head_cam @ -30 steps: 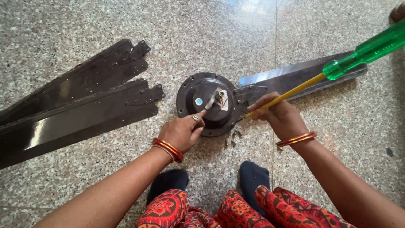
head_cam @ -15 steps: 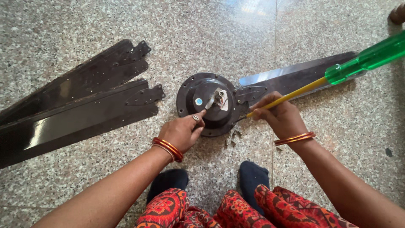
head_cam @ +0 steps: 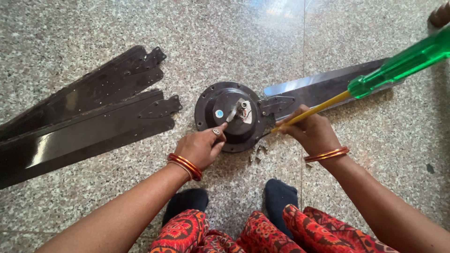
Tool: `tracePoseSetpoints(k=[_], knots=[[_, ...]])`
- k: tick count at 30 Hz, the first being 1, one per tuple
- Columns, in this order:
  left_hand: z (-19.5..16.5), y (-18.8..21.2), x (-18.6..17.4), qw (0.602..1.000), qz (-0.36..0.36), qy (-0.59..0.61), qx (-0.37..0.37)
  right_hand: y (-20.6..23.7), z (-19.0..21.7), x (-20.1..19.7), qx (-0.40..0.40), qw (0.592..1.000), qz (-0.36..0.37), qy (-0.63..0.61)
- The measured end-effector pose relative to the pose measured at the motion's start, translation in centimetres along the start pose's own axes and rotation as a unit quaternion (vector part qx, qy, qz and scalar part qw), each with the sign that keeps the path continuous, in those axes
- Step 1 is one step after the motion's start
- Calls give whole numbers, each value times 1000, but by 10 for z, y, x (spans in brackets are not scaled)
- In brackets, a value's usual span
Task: The person sits on the floor and uses a screwdriver to unscrew fasteners from the hub of a ceiling fan, working on the blade assembly and repositioning the blades and motor hub on the floor as they work.
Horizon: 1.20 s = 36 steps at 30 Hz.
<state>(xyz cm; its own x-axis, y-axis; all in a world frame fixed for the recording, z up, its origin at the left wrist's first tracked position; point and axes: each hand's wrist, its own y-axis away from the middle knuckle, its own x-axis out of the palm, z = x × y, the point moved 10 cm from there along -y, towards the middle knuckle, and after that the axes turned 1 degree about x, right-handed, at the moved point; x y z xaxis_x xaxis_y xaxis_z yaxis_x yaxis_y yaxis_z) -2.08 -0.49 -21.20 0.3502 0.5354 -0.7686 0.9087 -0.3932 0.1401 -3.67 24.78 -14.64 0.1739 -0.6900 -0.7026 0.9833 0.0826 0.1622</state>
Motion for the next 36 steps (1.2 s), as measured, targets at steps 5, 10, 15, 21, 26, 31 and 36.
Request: tracePoseSetpoints(k=[5, 10, 15, 21, 26, 31, 36], knots=[[-1, 0, -1, 1000, -12, 4, 12, 4, -5, -2, 19, 999, -24, 10], [-1, 0, 1, 1000, -16, 1, 18, 1, -1, 4, -17, 995, -3, -97], [1, 1, 1, 1000, -16, 3, 17, -2, -6, 8, -13, 990, 10, -137], [0, 1, 0, 1000, -10, 6, 10, 0, -1, 3, -6, 998, -13, -68], [-1, 0, -1, 1000, 0, -2, 1, 2, -1, -4, 35, 998, -41, 42], [0, 1, 0, 1000, 5, -3, -4, 2, 9, 7, -26, 996, -9, -83], [-1, 1, -1, 1000, 1, 6, 4, 1, 5, 7, -24, 996, 14, -81]])
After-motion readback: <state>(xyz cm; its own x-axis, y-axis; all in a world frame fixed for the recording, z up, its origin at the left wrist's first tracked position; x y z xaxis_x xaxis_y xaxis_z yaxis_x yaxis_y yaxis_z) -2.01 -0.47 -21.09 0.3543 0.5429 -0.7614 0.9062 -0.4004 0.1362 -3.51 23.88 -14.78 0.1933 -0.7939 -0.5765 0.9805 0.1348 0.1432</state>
